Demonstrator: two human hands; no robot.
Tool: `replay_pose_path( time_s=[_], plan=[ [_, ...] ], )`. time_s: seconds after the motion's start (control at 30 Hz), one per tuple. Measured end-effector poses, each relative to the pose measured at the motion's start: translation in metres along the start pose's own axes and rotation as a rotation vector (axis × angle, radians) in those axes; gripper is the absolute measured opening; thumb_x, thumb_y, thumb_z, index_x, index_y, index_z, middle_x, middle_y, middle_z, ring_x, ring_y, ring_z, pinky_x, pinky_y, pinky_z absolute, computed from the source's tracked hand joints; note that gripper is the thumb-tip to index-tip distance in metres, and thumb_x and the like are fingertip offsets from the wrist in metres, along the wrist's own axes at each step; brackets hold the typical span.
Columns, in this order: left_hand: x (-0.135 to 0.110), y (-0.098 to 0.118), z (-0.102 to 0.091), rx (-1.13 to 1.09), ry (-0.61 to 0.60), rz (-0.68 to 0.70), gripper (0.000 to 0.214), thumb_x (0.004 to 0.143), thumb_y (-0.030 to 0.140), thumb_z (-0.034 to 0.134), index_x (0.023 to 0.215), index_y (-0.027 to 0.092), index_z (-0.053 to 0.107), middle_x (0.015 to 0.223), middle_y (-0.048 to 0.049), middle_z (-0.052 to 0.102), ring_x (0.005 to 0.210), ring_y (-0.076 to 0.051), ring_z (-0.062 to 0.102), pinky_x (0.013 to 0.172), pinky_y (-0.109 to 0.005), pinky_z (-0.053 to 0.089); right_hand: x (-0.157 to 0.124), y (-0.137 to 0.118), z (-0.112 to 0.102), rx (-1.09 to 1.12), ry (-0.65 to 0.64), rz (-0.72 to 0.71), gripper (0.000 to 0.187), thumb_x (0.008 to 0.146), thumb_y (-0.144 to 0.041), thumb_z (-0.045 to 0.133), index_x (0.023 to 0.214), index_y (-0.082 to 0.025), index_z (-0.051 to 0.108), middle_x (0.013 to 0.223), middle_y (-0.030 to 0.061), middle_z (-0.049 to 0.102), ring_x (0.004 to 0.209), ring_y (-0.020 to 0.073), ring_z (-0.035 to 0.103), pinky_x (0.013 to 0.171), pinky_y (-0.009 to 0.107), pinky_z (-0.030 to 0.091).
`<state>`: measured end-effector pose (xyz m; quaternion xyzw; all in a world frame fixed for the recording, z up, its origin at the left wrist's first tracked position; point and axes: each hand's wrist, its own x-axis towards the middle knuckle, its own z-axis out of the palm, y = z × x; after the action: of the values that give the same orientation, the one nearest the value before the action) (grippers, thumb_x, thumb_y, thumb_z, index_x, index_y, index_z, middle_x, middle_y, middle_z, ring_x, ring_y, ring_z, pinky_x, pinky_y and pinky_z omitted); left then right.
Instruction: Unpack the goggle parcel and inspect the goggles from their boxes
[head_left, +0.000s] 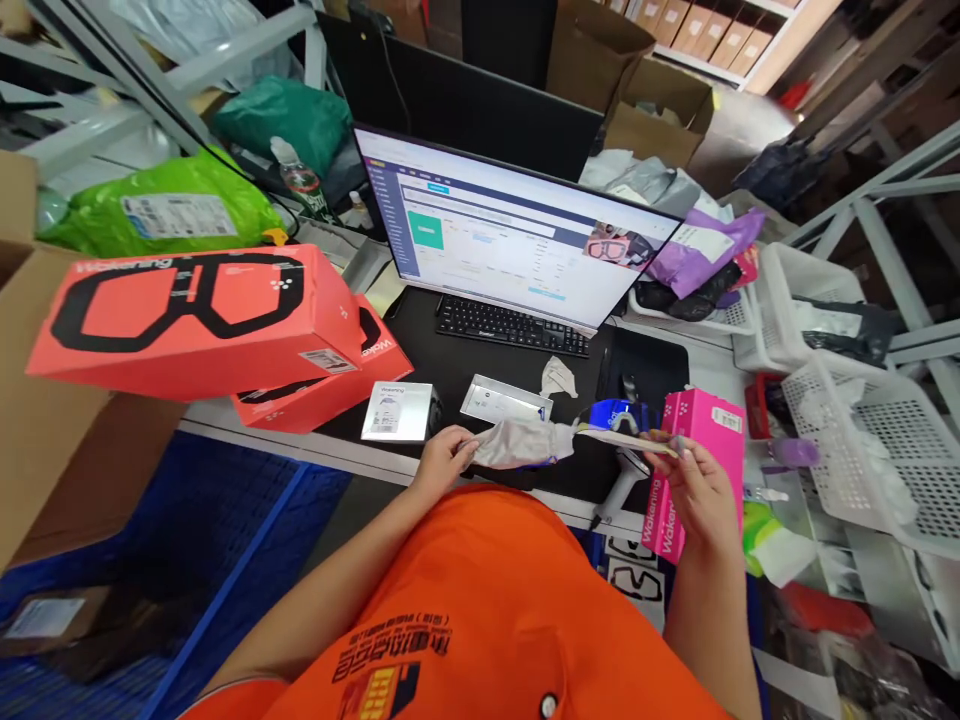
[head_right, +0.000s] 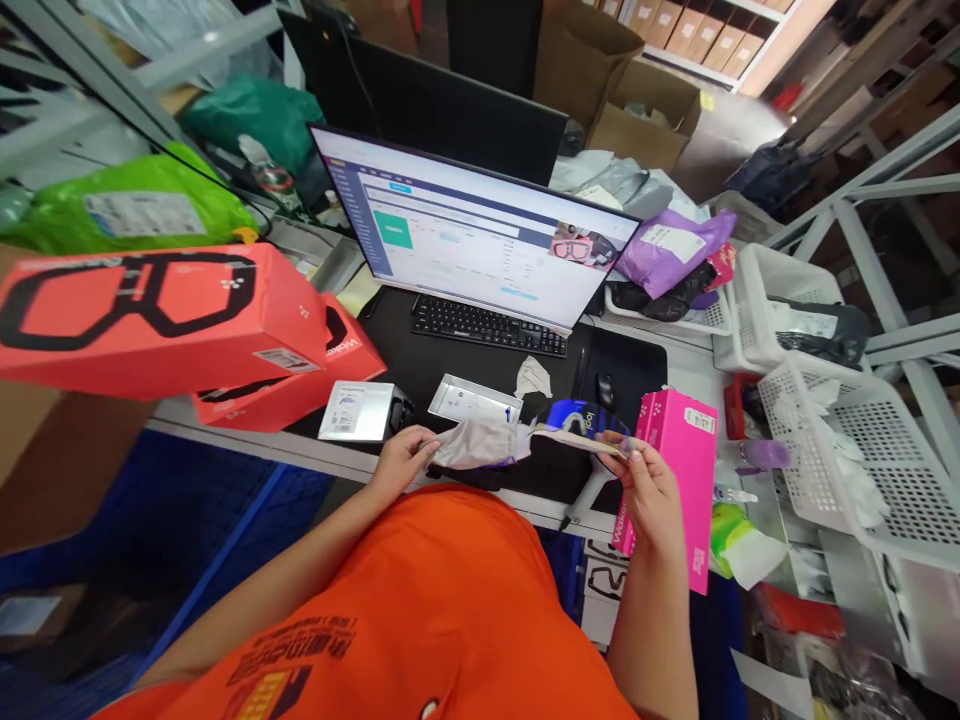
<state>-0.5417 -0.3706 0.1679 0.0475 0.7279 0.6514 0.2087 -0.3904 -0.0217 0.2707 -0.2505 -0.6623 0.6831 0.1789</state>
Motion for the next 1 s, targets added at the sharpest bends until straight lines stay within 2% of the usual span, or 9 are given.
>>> replay_pose_path(
  time_s=[0.07, 0.13, 0.27, 0.33, 0.43, 0.57, 0.7, 0.83, 1.0],
  plan=[
    [0.0, -0.005, -0.004, 0.183, -0.1, 0.148, 0.012, 0.08, 0.03, 0.069, 0.085, 0.021, 0.075, 0.099, -0.0072, 0.073, 0.097, -0.022, 0.066, 0.094, -0.036, 0.053, 0.002, 0.001, -0.002, 0.03, 0.073, -0.038, 0.023, 0.09, -0.047, 0.067, 0.099, -0.025, 0.069, 0.109, 0.0079, 0.075, 0.108, 0.0254, 0.071, 0.097, 0.049, 0.058],
    [0.0, -0.01, -0.003, 0.36, -0.183, 0.283, 0.022, 0.084, 0.02, 0.058, 0.098, 0.021, 0.075, 0.115, -0.0086, 0.072, 0.111, -0.025, 0.065, 0.111, -0.047, 0.044, 0.003, 0.002, 0.005, 0.042, 0.089, -0.048, 0.023, 0.09, -0.047, 0.068, 0.1, -0.026, 0.068, 0.111, 0.0077, 0.074, 0.11, 0.0252, 0.071, 0.099, 0.049, 0.057],
    [-0.007, -0.003, 0.005, 0.588, -0.172, 0.429, 0.046, 0.082, 0.01, 0.055, 0.126, 0.018, 0.065, 0.142, -0.016, 0.058, 0.137, -0.03, 0.05, 0.121, -0.061, 0.028, 0.0, 0.005, 0.036, 0.045, 0.015, -0.065, 0.025, 0.091, -0.048, 0.066, 0.102, -0.026, 0.066, 0.117, 0.008, 0.072, 0.114, 0.0247, 0.068, 0.1, 0.048, 0.056],
    [-0.013, 0.013, 0.009, 0.583, -0.164, 0.437, 0.062, 0.081, 0.015, 0.063, 0.142, 0.018, 0.052, 0.15, -0.0186, 0.049, 0.141, -0.032, 0.046, 0.119, -0.059, 0.032, -0.004, 0.006, 0.05, 0.01, -0.05, -0.078, 0.028, 0.091, -0.051, 0.065, 0.102, -0.025, 0.065, 0.12, 0.0095, 0.069, 0.115, 0.0253, 0.067, 0.096, 0.046, 0.058],
    [-0.016, 0.044, 0.014, 0.272, -0.207, 0.323, 0.078, 0.081, 0.026, 0.073, 0.151, 0.022, 0.038, 0.151, -0.0187, 0.047, 0.135, -0.03, 0.053, 0.115, -0.053, 0.042, -0.008, 0.007, 0.065, -0.071, -0.174, -0.091, 0.031, 0.093, -0.054, 0.061, 0.102, -0.025, 0.065, 0.124, 0.0113, 0.066, 0.108, 0.0254, 0.067, 0.088, 0.041, 0.06],
    [-0.009, 0.072, 0.02, -0.229, -0.264, 0.15, 0.06, 0.083, 0.037, 0.077, 0.136, 0.021, 0.056, 0.142, -0.0163, 0.058, 0.126, -0.028, 0.061, 0.105, -0.043, 0.051, -0.013, 0.002, 0.078, -0.112, -0.301, -0.119, 0.031, 0.094, -0.054, 0.057, 0.099, -0.025, 0.067, 0.121, 0.0109, 0.066, 0.103, 0.0249, 0.067, 0.083, 0.038, 0.06],
    [-0.007, 0.077, 0.021, -0.418, -0.187, 0.056, 0.035, 0.076, 0.042, 0.083, 0.101, 0.019, 0.075, 0.104, -0.0078, 0.074, 0.097, -0.022, 0.07, 0.087, -0.033, 0.056, -0.015, -0.005, 0.087, -0.028, -0.363, -0.059, 0.034, 0.091, -0.059, 0.06, 0.094, -0.025, 0.066, 0.117, 0.0115, 0.066, 0.103, 0.0273, 0.068, 0.081, 0.04, 0.061],
    [-0.016, 0.083, 0.02, -0.51, -0.214, 0.03, 0.037, 0.064, 0.045, 0.091, 0.076, 0.017, 0.071, 0.086, -0.0046, 0.072, 0.087, -0.022, 0.069, 0.084, -0.034, 0.055, -0.015, -0.005, 0.096, 0.075, -0.376, 0.056, 0.044, 0.085, -0.068, 0.06, 0.096, -0.025, 0.061, 0.105, 0.0114, 0.069, 0.097, 0.0293, 0.07, 0.079, 0.045, 0.061],
    [-0.02, 0.097, 0.028, -0.681, -0.317, -0.056, 0.04, 0.07, 0.047, 0.087, 0.08, 0.018, 0.061, 0.082, -0.0026, 0.065, 0.084, -0.019, 0.066, 0.087, -0.036, 0.053, -0.006, 0.003, 0.115, 0.127, -0.294, 0.109, 0.041, 0.09, -0.066, 0.052, 0.086, -0.026, 0.051, 0.079, 0.0051, 0.061, 0.079, 0.0237, 0.065, 0.076, 0.042, 0.058]
  ],
)
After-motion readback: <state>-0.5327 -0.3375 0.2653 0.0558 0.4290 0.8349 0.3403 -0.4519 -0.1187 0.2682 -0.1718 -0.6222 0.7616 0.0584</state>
